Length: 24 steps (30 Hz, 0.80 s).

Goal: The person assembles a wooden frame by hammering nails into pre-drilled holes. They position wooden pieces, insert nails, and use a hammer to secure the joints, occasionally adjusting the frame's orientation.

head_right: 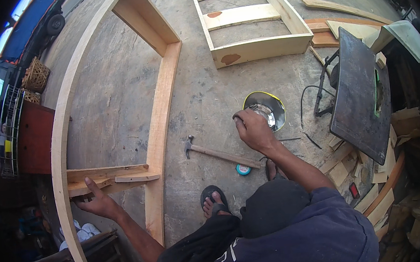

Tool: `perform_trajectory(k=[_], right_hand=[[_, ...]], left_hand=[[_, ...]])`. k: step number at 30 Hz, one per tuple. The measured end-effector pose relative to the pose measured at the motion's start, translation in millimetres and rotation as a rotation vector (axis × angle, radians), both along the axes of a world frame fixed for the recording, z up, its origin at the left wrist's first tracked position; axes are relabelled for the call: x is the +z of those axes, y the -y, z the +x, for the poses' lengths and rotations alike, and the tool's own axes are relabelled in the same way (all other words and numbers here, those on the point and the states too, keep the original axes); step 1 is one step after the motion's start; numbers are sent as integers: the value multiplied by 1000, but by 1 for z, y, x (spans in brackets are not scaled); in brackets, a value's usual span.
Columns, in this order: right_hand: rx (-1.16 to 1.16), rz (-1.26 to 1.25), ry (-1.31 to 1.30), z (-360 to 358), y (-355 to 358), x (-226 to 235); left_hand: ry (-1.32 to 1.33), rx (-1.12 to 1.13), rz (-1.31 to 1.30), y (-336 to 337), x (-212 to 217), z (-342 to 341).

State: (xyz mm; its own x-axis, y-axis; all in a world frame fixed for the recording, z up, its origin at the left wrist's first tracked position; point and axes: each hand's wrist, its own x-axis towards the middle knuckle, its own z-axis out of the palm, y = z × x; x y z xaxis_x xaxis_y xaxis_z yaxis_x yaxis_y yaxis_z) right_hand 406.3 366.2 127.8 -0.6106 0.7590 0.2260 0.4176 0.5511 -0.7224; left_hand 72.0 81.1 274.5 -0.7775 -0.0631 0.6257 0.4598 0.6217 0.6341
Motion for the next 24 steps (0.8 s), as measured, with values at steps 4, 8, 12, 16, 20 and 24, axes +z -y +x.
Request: perform_trajectory(k=[4, 8, 12, 16, 20, 24], right_hand=[[-59, 74, 675, 4, -72, -24], [252, 220, 983, 2, -105, -109], [428, 339, 1211, -4, -116, -156], [367, 491, 1188, 1, -117, -138], [141, 445, 1019, 12, -96, -66], [87, 396, 872, -4, -54, 42]], left_hand=[[19, 64, 28, -17, 19, -13], [60, 48, 154, -17, 14, -18], [-66, -15, -1, 2, 7, -18], [51, -112, -99, 23, 6, 24], [323, -386, -111, 27, -2, 90], [453, -826, -202, 9, -2, 113]])
